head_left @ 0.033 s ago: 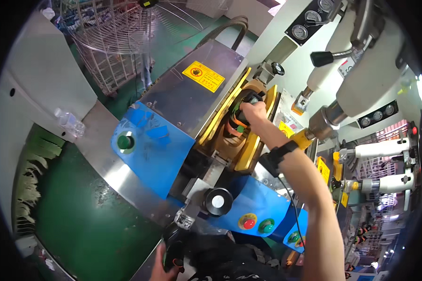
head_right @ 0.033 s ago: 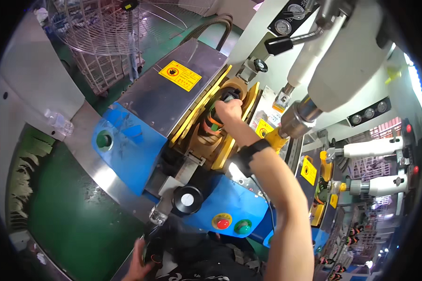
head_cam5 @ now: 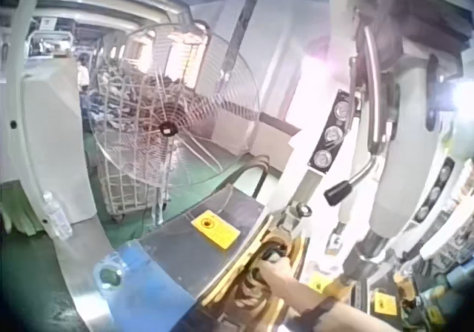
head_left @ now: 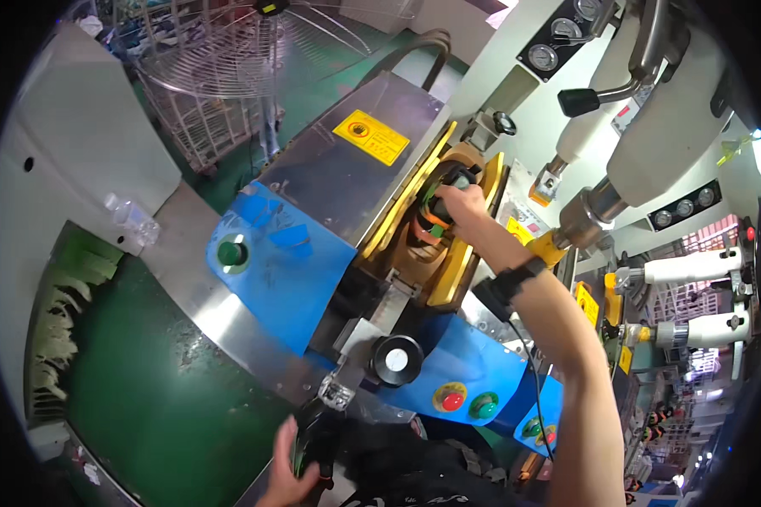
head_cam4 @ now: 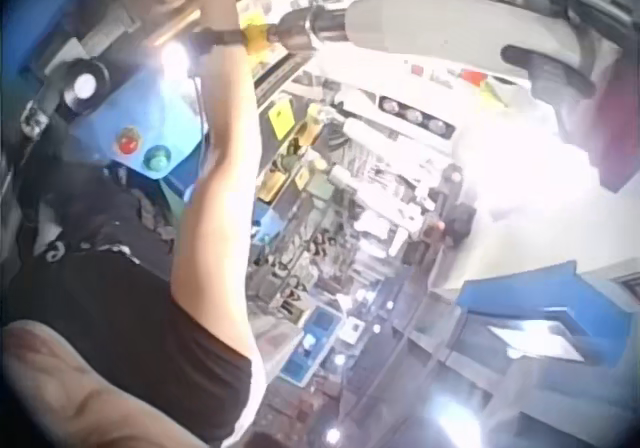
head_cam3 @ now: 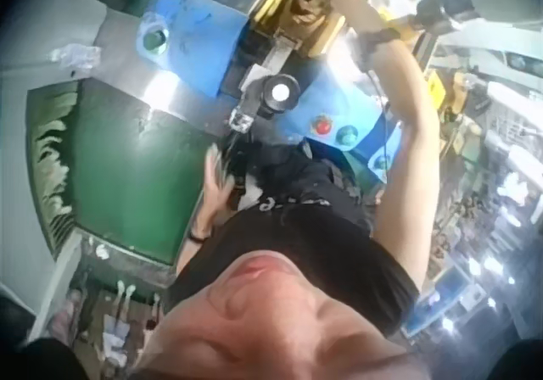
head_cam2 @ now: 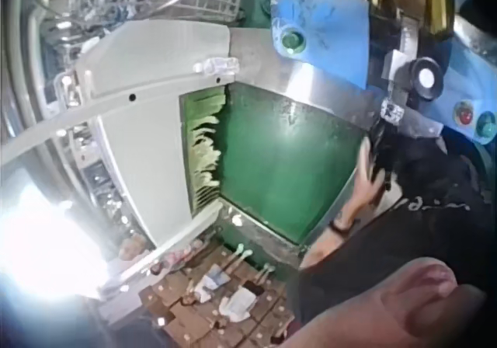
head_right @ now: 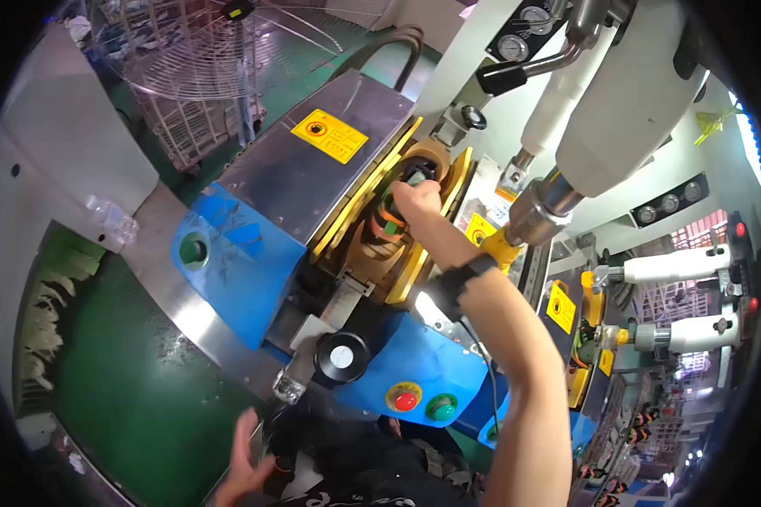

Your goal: Operating a shoe lasting machine and placing completed uppers on a conveyor belt in a factory setting.

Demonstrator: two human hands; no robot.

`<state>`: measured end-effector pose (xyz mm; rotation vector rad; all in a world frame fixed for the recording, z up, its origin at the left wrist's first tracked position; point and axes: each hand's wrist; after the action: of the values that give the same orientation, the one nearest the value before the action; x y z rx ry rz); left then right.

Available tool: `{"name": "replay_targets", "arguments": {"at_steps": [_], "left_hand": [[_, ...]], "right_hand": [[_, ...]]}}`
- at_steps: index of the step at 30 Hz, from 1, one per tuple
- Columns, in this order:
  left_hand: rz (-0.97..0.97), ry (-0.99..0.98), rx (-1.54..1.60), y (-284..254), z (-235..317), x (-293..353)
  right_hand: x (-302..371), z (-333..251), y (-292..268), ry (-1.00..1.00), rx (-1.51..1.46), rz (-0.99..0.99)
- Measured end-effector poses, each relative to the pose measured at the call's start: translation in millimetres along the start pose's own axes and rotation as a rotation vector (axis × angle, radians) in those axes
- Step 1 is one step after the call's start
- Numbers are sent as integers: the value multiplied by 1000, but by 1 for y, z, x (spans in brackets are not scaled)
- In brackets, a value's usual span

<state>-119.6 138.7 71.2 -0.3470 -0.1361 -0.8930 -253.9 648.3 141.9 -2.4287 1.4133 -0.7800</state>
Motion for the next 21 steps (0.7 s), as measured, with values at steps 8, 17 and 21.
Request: {"name": "replay_targets", "arguments": {"at_steps": [8, 17, 21], "left_hand": [[424, 862, -248, 28, 45, -145], [604, 908, -77, 60, 35, -179], [427, 816, -80, 43, 55, -167]], "right_hand": [[218, 10, 15, -769, 464, -623], [205, 44, 50, -882, 611, -623], [224, 30, 30, -918, 319, -465]]}}
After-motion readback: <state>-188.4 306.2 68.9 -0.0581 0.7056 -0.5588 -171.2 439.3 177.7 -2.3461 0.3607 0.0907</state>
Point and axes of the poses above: each hand's wrist, its own x-axis away from the middle knuckle, its own y-axis out of the palm, z = x × y, and after that the axes turned 7 degrees about -z, right-handed
